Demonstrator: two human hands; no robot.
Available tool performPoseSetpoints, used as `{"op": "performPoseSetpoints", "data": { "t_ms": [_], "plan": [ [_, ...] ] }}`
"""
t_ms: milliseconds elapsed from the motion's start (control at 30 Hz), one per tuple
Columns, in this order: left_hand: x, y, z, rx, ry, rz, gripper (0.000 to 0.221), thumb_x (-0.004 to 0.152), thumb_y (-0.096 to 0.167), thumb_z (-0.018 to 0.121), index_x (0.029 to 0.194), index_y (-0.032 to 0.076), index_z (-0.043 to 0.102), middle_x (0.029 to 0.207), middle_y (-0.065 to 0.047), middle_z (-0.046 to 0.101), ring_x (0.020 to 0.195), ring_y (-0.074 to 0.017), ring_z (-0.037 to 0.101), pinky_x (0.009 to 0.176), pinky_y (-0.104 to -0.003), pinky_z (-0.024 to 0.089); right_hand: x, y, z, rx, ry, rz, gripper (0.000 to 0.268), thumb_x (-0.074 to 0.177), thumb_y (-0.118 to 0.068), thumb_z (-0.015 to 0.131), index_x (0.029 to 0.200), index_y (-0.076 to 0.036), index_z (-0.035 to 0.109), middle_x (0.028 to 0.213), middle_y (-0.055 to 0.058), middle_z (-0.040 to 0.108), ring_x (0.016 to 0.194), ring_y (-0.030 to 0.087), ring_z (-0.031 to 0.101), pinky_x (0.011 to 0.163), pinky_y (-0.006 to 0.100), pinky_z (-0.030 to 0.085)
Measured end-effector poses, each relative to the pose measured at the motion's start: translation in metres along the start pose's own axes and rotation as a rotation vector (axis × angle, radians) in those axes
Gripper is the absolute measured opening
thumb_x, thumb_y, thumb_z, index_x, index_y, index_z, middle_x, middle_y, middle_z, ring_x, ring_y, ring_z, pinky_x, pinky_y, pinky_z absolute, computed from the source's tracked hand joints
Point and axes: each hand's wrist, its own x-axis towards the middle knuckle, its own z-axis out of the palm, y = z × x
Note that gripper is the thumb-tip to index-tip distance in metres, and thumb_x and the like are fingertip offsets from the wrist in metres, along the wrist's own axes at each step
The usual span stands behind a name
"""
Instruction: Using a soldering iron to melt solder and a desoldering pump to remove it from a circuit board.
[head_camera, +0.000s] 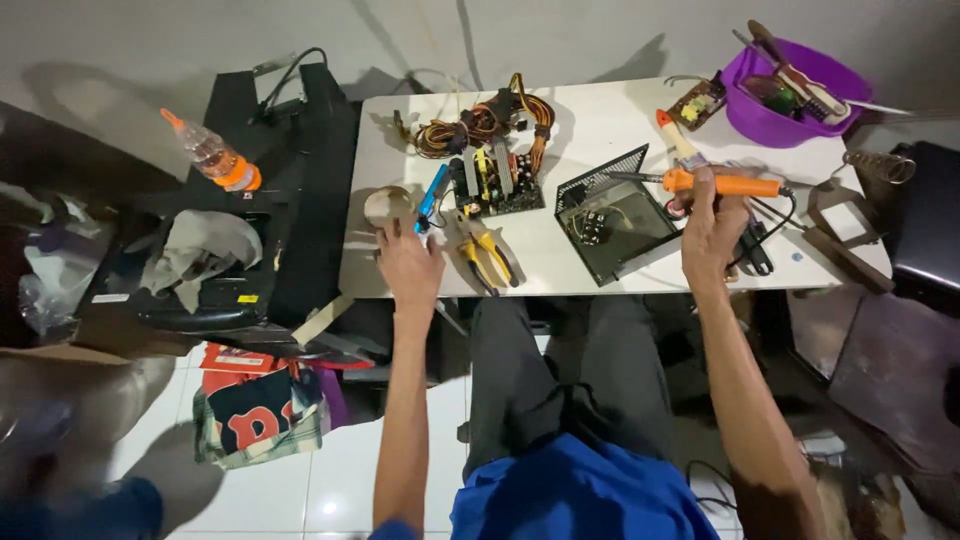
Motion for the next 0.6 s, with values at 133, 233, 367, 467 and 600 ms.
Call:
{"op": "performPoseSetpoints", "data": {
  "t_ms": [133, 233, 367, 467, 600],
  "plan": [
    [0.007, -0.010, -0.007, 0.000, -0.062, 0.022, 0.044, 0.081, 0.009, 0.078, 0.121, 0.002, 0.061, 0.120, -0.019, 0.059, 0.106, -0.0441, 0.063, 0.073, -0.057, 0.060, -0.001, -0.006, 0.002, 0.013, 0.014, 0.019, 0.022, 0.120, -0.010, 0.053, 0.103, -0.002, 0.065, 0.073, 0.007, 0.065, 0.063, 0.014, 0.061, 0.072, 0.028, 0.052],
    [0.010, -0.027, 0.010, -0.058, -0.038, 0.070, 0.023, 0.088, 0.006, 0.069, 0.110, 0.000, 0.067, 0.097, -0.022, 0.071, 0.083, -0.0452, 0.071, 0.070, -0.056, 0.060, -0.003, 0.002, -0.001, 0.027, 0.010, 0.033, 0.021, 0.120, -0.010, 0.054, 0.103, -0.002, 0.064, 0.075, 0.009, 0.066, 0.065, 0.015, 0.064, 0.073, 0.029, 0.055],
    [0.014, -0.037, 0.006, -0.257, 0.015, 0.079, 0.019, 0.091, -0.004, 0.063, 0.110, -0.001, 0.066, 0.097, -0.024, 0.068, 0.086, -0.0484, 0.070, 0.070, -0.052, 0.059, -0.005, -0.009, -0.001, 0.039, -0.006, 0.067, 0.030, 0.121, -0.013, 0.054, 0.095, -0.002, 0.064, 0.074, 0.007, 0.066, 0.064, 0.015, 0.064, 0.075, 0.029, 0.054],
    [0.016, -0.049, 0.006, -0.395, 0.027, 0.049, 0.019, 0.097, -0.002, 0.059, 0.115, -0.005, 0.064, 0.097, -0.028, 0.068, 0.088, -0.0511, 0.068, 0.073, -0.054, 0.057, -0.003, -0.018, -0.001, 0.030, -0.016, 0.069, 0.034, 0.122, -0.013, 0.053, 0.092, -0.001, 0.064, 0.075, 0.009, 0.065, 0.064, 0.015, 0.062, 0.074, 0.029, 0.053],
    [0.009, -0.057, 0.012, -0.666, 0.090, -0.006, 0.030, 0.100, -0.002, 0.055, 0.130, -0.004, 0.059, 0.096, -0.035, 0.067, 0.089, -0.0542, 0.067, 0.075, -0.054, 0.053, -0.004, -0.002, -0.001, 0.047, -0.008, 0.057, 0.034, 0.122, -0.013, 0.055, 0.093, 0.000, 0.065, 0.075, 0.010, 0.064, 0.065, 0.017, 0.064, 0.074, 0.030, 0.055]
  ]
}}
